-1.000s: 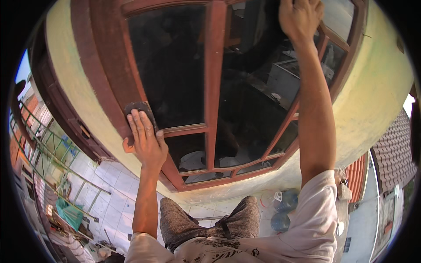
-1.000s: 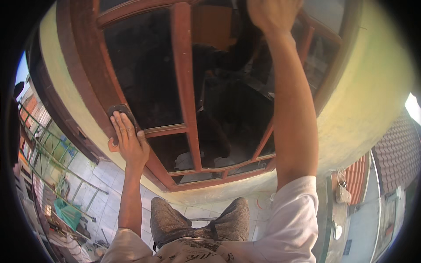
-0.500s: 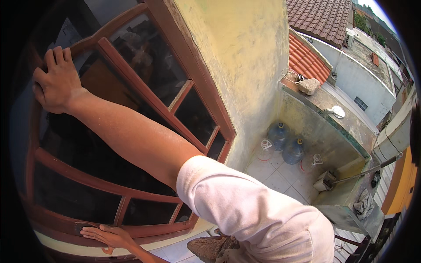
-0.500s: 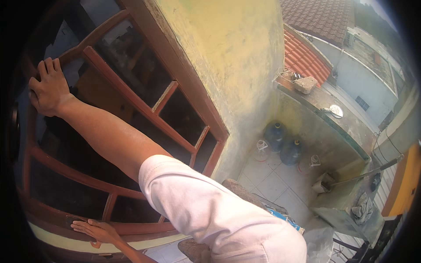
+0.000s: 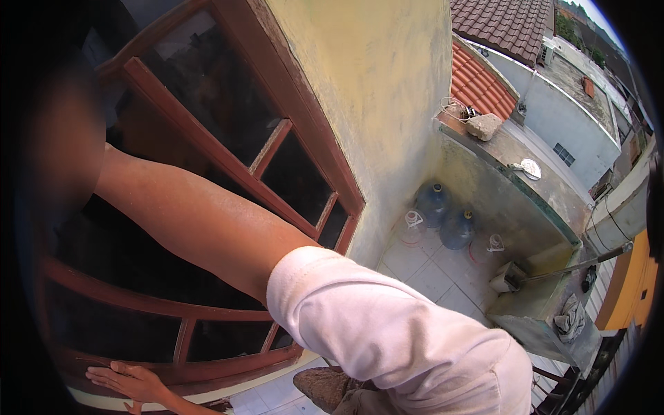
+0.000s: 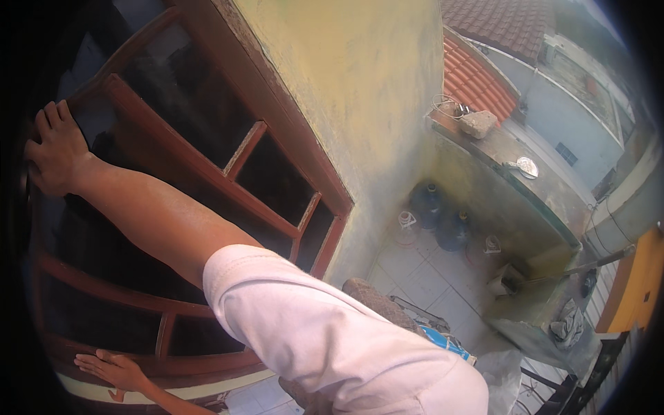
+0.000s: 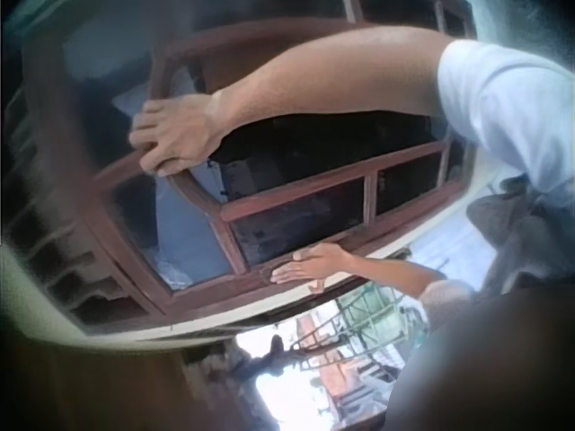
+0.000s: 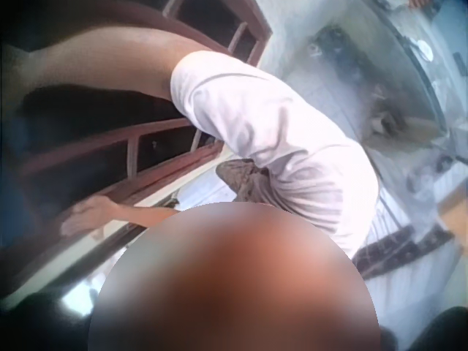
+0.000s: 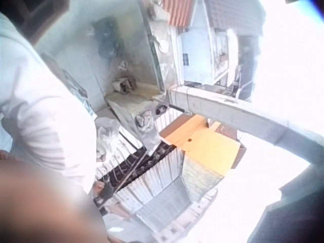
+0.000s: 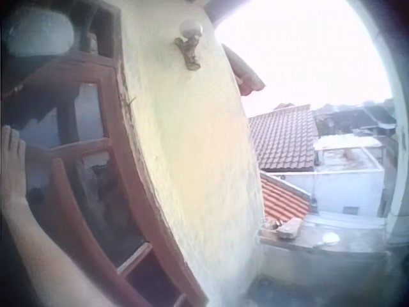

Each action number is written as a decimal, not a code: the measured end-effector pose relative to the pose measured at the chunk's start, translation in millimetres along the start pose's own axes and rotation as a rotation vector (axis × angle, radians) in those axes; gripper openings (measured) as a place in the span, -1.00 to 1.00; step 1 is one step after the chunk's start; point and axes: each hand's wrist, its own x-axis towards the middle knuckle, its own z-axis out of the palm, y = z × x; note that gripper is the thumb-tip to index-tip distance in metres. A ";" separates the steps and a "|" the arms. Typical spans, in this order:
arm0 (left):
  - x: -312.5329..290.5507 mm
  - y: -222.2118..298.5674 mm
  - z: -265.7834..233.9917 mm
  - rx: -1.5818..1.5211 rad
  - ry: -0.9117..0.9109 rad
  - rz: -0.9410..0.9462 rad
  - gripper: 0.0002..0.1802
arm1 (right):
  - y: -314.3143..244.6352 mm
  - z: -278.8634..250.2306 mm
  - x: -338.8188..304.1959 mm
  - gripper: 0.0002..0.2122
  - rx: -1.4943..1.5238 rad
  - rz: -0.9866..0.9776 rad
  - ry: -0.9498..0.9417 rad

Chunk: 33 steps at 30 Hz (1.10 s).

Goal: The person sands the wooden window frame using a sanding block, moving methodically along the top, sides, and mullions. The person sits on the balcony floor and works on the frame from multiple angles.

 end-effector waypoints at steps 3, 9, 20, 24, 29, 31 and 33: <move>11.0 -12.5 0.7 0.061 0.025 0.033 -0.28 | -0.1 1.1 10.3 -0.70 -0.012 0.000 0.006; -132.4 28.4 8.9 -0.169 -0.339 -0.112 -0.17 | -1.1 1.5 2.9 -0.67 -0.042 0.010 -0.067; -132.3 18.8 -13.4 0.089 -0.267 -0.243 -0.41 | 32.5 -59.1 24.4 -0.59 -0.352 -0.212 -0.238; -219.4 45.1 -24.4 -0.123 -0.392 -0.318 -0.38 | 53.9 -54.8 23.9 -0.57 -0.370 -0.176 -0.263; -126.1 8.3 -1.8 -0.078 -0.130 -0.266 -0.33 | 59.9 -61.1 27.7 -0.57 -0.406 -0.124 -0.317; -105.5 -3.2 -2.5 -0.077 -0.102 -0.272 -0.33 | 46.5 -55.6 30.0 -0.55 -0.396 -0.089 -0.298; -126.6 3.6 -0.7 -0.089 -0.139 -0.282 -0.35 | 49.5 -59.7 31.2 -0.54 -0.394 -0.132 -0.311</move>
